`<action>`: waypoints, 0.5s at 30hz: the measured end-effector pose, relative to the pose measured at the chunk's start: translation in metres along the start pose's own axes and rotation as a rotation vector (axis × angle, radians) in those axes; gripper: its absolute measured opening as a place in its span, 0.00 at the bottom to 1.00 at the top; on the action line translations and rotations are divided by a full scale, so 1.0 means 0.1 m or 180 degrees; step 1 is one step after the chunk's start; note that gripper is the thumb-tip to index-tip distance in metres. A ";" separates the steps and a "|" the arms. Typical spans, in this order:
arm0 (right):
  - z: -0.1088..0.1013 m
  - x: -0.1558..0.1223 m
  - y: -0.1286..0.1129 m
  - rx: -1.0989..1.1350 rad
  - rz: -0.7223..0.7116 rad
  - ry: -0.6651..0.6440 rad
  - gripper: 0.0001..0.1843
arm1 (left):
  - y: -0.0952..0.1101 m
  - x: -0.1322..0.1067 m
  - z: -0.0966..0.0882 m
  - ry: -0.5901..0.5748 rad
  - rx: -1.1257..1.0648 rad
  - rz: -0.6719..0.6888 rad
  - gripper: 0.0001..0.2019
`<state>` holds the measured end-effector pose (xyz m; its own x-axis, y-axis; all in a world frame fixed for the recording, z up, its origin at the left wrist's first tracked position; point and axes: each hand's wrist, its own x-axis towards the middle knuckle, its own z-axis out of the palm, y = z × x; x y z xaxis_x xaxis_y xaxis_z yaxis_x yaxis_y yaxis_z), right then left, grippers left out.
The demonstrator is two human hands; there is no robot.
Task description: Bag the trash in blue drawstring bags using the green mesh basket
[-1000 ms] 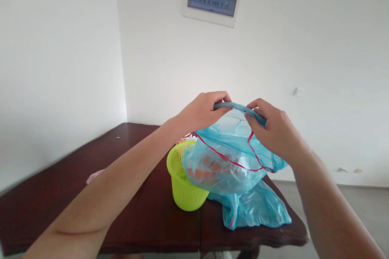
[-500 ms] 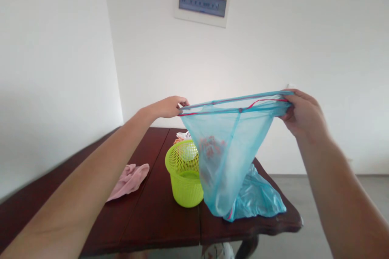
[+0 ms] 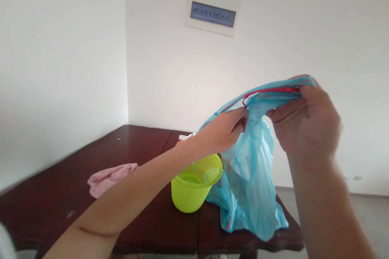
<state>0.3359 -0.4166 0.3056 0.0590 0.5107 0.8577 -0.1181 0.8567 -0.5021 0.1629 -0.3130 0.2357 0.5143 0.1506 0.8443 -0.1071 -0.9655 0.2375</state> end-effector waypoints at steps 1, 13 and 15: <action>0.13 -0.05 -0.02 -0.0025 -0.0082 -0.0038 0.05 | -0.09 0.02 0.08 0.0268 -0.0401 -0.0172 0.08; -0.24 -0.34 0.27 -0.0391 0.0033 0.0192 0.06 | -0.17 -0.31 0.46 -0.0264 -0.0568 -0.0546 0.76; -0.30 -0.37 0.34 -0.0498 -0.0002 0.0336 0.06 | -0.21 -0.24 0.70 -0.0382 -0.0693 -0.0919 0.74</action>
<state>0.3590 -0.4040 0.2532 0.1635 0.5078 0.8458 0.0372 0.8536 -0.5197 0.2128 -0.3109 0.1769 0.6444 0.3714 0.6685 -0.1148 -0.8172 0.5648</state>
